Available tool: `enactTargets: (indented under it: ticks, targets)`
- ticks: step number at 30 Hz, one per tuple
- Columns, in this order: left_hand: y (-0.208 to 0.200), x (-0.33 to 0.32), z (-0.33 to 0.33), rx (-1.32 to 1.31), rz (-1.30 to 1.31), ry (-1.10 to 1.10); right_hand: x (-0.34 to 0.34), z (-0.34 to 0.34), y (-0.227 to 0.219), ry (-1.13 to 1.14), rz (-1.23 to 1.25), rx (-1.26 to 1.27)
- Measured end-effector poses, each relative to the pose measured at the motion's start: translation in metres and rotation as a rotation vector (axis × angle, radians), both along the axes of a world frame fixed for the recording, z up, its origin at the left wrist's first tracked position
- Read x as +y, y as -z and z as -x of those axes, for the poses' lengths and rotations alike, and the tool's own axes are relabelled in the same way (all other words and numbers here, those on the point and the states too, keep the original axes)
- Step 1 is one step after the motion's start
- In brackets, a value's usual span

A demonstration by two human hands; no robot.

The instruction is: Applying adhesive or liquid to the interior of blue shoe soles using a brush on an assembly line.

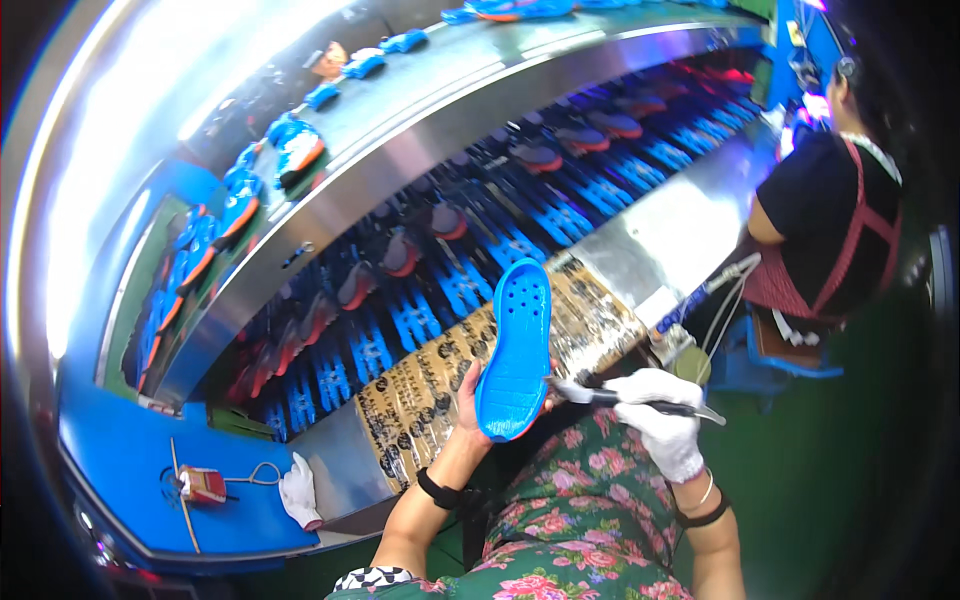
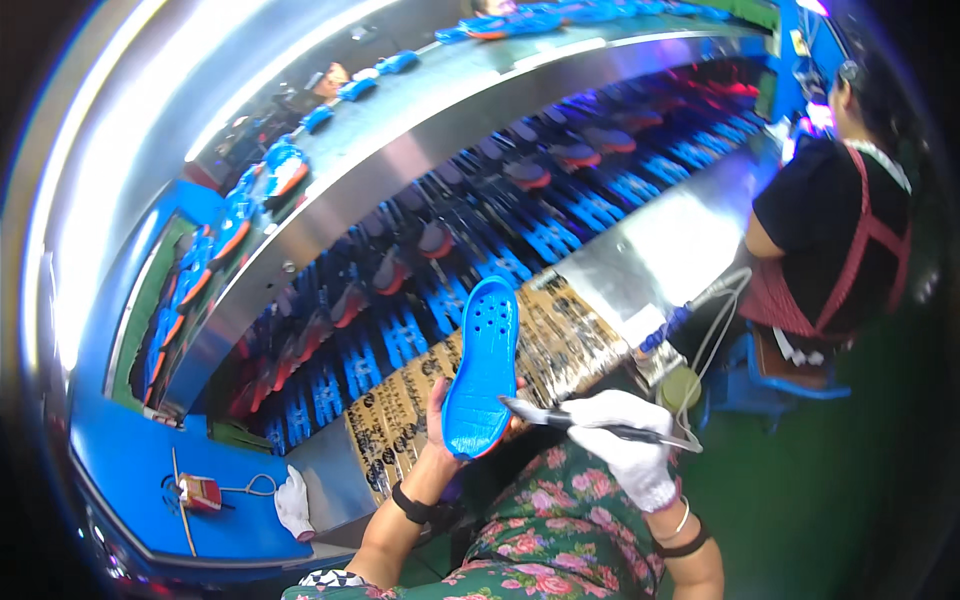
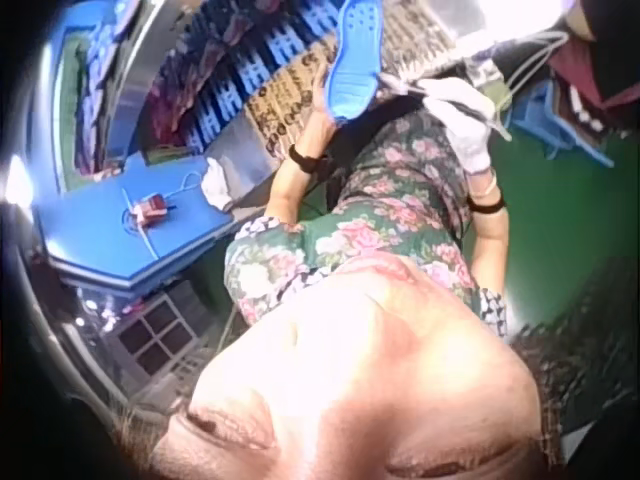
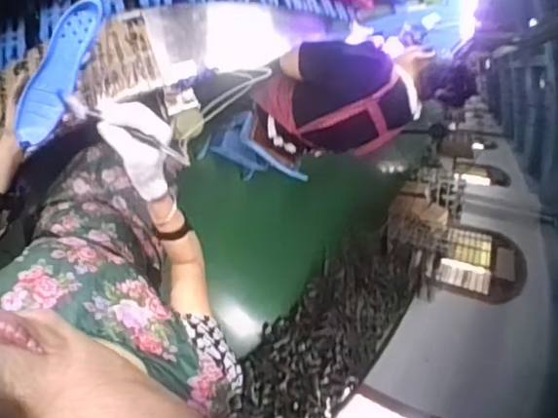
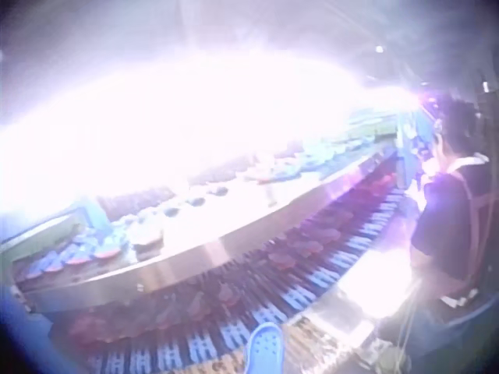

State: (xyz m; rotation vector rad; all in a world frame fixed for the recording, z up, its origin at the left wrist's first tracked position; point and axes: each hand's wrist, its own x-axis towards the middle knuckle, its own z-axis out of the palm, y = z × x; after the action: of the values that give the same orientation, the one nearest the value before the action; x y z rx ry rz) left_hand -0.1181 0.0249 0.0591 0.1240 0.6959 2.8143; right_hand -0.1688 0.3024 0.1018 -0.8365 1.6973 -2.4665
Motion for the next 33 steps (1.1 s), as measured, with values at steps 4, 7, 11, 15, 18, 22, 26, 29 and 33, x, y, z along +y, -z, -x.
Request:
enactTargets:
  ticks: [4,7,11,15,18,22,26,29,33]
  targets:
    - [-0.072,-0.011,-0.011,0.212,0.158,0.028,0.009,0.001,0.01,0.027,0.137,-0.211]
    - [-0.131,-0.029,0.009,0.49,0.227,0.2,0.009,0.003,0.017,0.046,0.236,-0.385]
    - [-0.215,-0.028,0.051,0.736,0.186,0.007,0.006,0.008,0.025,0.099,0.22,-0.478]
    - [-0.277,-0.069,0.116,0.604,-0.01,-0.213,-0.008,0.006,0.041,0.005,0.178,-0.436]
    - [-0.29,-0.131,0.158,0.526,-0.183,-0.534,-0.022,-0.002,0.046,-0.055,0.135,-0.413]
    - [-0.283,-0.083,0.149,0.291,-0.293,-0.457,-0.019,0.003,0.064,-0.016,0.11,-0.461]
    - [-0.274,-0.093,0.147,0.614,0.48,-1.038,-0.021,0.006,0.066,-0.026,0.087,-0.48]
    - [-0.292,-0.101,0.147,0.533,1.295,-1.627,-0.023,0.006,0.064,-0.058,0.092,-0.463]
    - [-0.299,-0.157,0.177,0.573,2.079,-1.909,-0.03,0.003,0.067,-0.075,0.108,-0.462]
